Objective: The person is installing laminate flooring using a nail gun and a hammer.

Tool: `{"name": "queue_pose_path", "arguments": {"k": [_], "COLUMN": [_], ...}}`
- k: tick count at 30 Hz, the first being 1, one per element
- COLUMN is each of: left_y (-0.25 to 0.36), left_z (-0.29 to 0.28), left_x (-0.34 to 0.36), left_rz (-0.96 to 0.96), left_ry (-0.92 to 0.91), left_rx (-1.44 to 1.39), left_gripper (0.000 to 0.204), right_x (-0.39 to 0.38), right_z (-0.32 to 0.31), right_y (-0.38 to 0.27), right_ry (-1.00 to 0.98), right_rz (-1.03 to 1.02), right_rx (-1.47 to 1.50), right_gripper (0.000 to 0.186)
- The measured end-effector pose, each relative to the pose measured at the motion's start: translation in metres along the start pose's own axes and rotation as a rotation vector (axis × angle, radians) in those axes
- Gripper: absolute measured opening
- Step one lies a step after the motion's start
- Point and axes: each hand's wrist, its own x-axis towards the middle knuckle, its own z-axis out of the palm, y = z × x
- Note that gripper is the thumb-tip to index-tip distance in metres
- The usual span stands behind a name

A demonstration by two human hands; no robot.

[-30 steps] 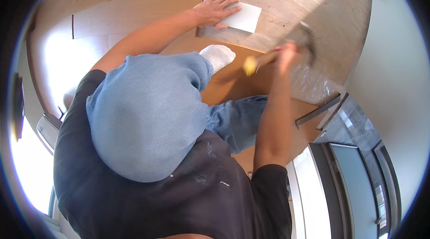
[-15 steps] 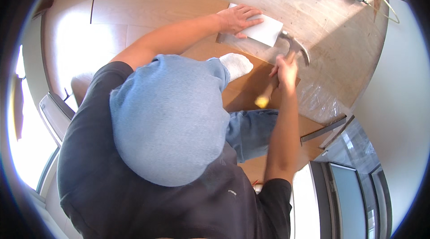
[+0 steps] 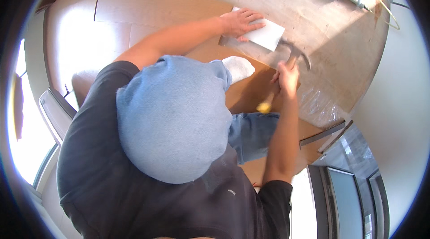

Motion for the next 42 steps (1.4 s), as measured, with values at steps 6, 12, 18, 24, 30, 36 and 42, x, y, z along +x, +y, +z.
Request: {"name": "queue_pose_path", "arguments": {"k": [6,12,18,24,30,36,42], "left_y": [-0.003,-0.007,-0.009,-0.010,-0.012,-0.013,-0.014], "left_z": [0.012,0.009,0.005,0.013,0.007,0.012,0.014], "left_x": [-0.003,-0.010,-0.012,-0.011,-0.015,-0.015,-0.014], "left_rz": [0.036,0.020,0.037,0.072,0.065,0.080,0.070], "left_ry": [0.066,0.086,0.105,0.114,0.139,0.127,0.155], "left_rx": [-0.057,-0.066,-0.084,-0.100,-0.081,-0.137,-0.087], "left_gripper": [0.087,0.085,0.083,0.084,0.085,0.086,0.087], "right_x": [0.020,0.030,-0.005,0.040,0.006,0.016,0.043], "right_z": [-0.131,-0.075,-0.044,-0.143,-0.003,-0.129,-0.080], "right_y": [-0.015,-0.008,-0.009,-0.025,0.021,-0.003,0.014], "right_ry": [-0.133,0.555,-0.379,0.305,-0.121,-0.059,0.277], "right_rz": [0.255,0.235,0.079,0.166,0.211,0.241,0.232], "right_rx": [0.216,0.421,-0.020,0.289,0.164,0.107,0.486], "right_gripper": [0.024,0.026,0.019,0.024,0.013,0.015,0.015]}}
